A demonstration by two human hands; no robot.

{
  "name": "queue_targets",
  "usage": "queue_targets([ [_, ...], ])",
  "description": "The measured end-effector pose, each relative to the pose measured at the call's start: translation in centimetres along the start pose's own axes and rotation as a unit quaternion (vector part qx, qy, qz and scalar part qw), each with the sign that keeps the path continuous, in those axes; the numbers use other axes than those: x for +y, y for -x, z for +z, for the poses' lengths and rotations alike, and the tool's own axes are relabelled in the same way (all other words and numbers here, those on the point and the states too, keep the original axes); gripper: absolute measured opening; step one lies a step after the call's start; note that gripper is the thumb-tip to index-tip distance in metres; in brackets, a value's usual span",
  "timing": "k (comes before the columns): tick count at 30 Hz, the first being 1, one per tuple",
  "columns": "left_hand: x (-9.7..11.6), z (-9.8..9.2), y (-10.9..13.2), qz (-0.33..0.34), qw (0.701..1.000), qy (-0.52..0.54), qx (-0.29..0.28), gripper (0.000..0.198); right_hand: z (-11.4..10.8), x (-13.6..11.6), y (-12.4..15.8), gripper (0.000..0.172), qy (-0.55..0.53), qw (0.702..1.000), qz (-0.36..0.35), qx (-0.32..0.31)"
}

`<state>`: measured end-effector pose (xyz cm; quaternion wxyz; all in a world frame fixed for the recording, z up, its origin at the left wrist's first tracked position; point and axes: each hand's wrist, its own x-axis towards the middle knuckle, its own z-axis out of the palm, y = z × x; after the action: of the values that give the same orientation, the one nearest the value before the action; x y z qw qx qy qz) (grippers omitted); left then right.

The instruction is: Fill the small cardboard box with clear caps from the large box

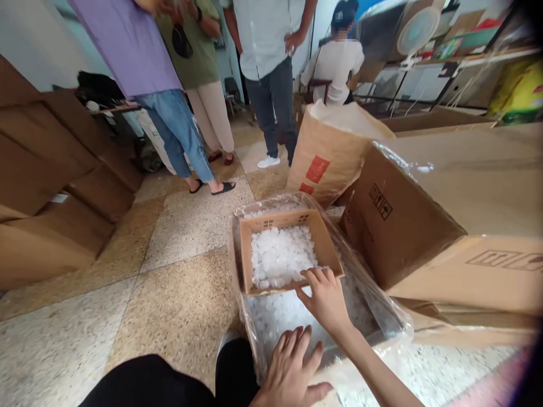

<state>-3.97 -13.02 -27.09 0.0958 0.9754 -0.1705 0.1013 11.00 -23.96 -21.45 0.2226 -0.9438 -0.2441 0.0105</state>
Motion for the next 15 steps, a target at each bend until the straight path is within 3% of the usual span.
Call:
queue_targets([
  [2,-2.3,-1.0,-0.4,-0.017,0.989,-0.082,0.118,0.051,0.6,1.3,0.0,0.042,0.039,0.998,-0.040,-0.016],
  [3,-3.9,-1.7,-1.0,-0.050,0.982,-0.121,0.138,0.048,1.0,2.0,-0.1,0.044,0.061,0.996,-0.059,-0.028],
  [5,-7.4,-3.4,-2.7,-0.111,0.970,-0.185,0.108,0.045,1.9,3.2,-0.9,0.030,0.086,0.993,-0.078,-0.036],
  [7,-10.7,-4.9,-4.8,-0.106,0.969,-0.216,0.046,0.043,2.4,3.8,-2.2,0.019,0.088,0.993,-0.080,-0.028],
  [9,-13.1,-5.7,-6.8,-0.093,0.968,-0.231,0.000,0.041,2.3,3.6,-3.8,0.020,0.085,0.993,-0.075,-0.022],
  [12,-14.5,-6.2,-8.9,-0.119,0.961,-0.248,-0.034,0.034,1.7,2.9,-6.3,0.025,0.064,0.996,-0.052,-0.024],
  [15,-14.1,-7.2,-9.8,-0.144,0.957,-0.245,-0.057,0.028,1.1,3.1,-8.7,0.029,0.010,0.998,-0.025,-0.064],
])
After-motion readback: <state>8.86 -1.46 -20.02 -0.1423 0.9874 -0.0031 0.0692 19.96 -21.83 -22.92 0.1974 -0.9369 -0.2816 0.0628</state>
